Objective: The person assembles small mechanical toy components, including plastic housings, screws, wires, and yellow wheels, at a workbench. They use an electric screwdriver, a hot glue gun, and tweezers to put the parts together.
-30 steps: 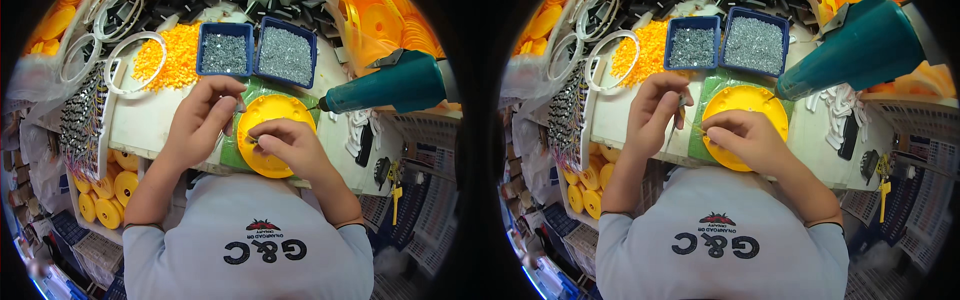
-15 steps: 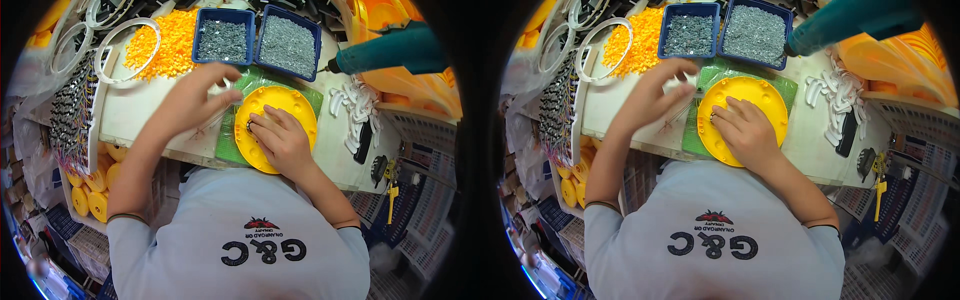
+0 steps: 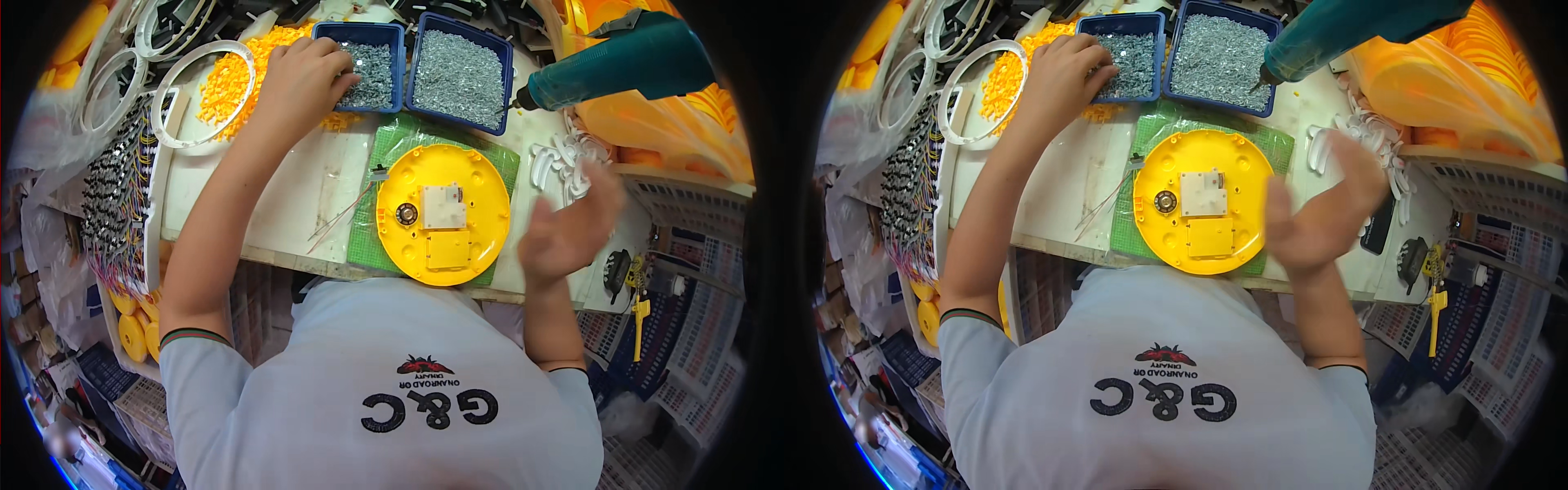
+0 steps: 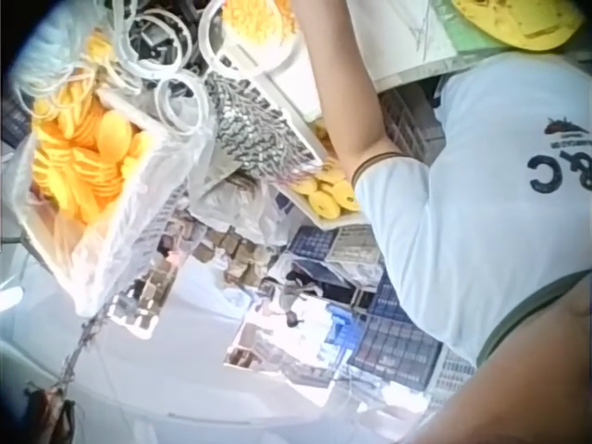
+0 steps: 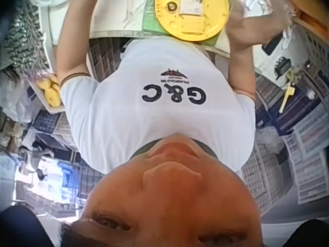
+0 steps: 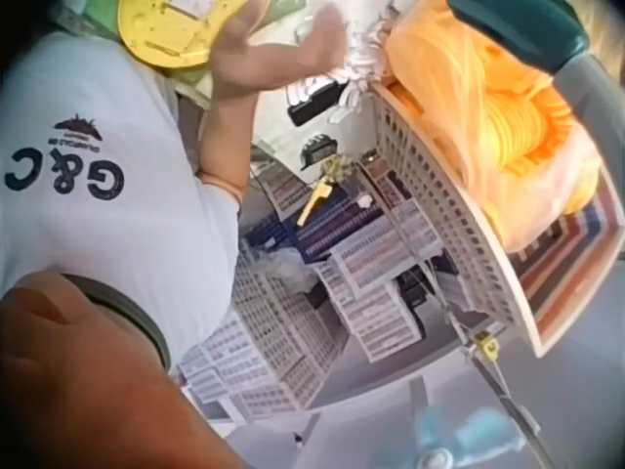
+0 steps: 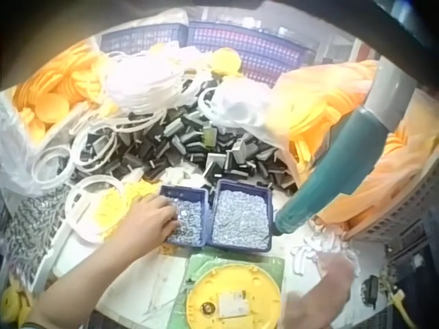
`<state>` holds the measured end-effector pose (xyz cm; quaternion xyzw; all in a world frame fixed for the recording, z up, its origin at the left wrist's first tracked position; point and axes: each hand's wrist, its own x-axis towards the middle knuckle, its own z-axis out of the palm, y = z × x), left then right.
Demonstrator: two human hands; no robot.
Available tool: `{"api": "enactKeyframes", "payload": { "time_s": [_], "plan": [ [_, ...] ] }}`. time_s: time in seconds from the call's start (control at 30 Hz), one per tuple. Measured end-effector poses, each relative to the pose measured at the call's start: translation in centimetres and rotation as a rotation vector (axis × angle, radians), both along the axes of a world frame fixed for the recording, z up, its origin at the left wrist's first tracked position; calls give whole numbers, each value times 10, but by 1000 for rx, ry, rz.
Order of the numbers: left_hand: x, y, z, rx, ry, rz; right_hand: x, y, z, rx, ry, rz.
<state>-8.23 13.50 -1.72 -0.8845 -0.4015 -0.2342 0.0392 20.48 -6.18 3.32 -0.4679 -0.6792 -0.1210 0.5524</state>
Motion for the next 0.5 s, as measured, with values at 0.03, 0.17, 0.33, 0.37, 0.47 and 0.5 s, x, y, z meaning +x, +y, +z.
{"api": "enactKeyframes", "payload": {
  "time_s": [0.03, 0.17, 0.33, 0.37, 0.47, 0.5],
  "plan": [
    [1, -2, 2, 5, 2, -4, 4, 13, 16, -40, 102, -29],
    [5, -23, 13, -100, -228, -76, 16, 49, 60, -506, 464, 491],
    [14, -94, 23, -296, -414, -237, -5, 51, 69, -641, 677, 665],
    [17, -112, 26, -330, -400, -242, -13, 49, 60, -632, 788, 879],
    [24, -145, 26, -381, -354, -243, -43, 37, 36, -677, 996, 1019],
    [25, -151, 23, -397, -318, -253, -51, 32, 31, -686, 995, 1020]
  ]
}}
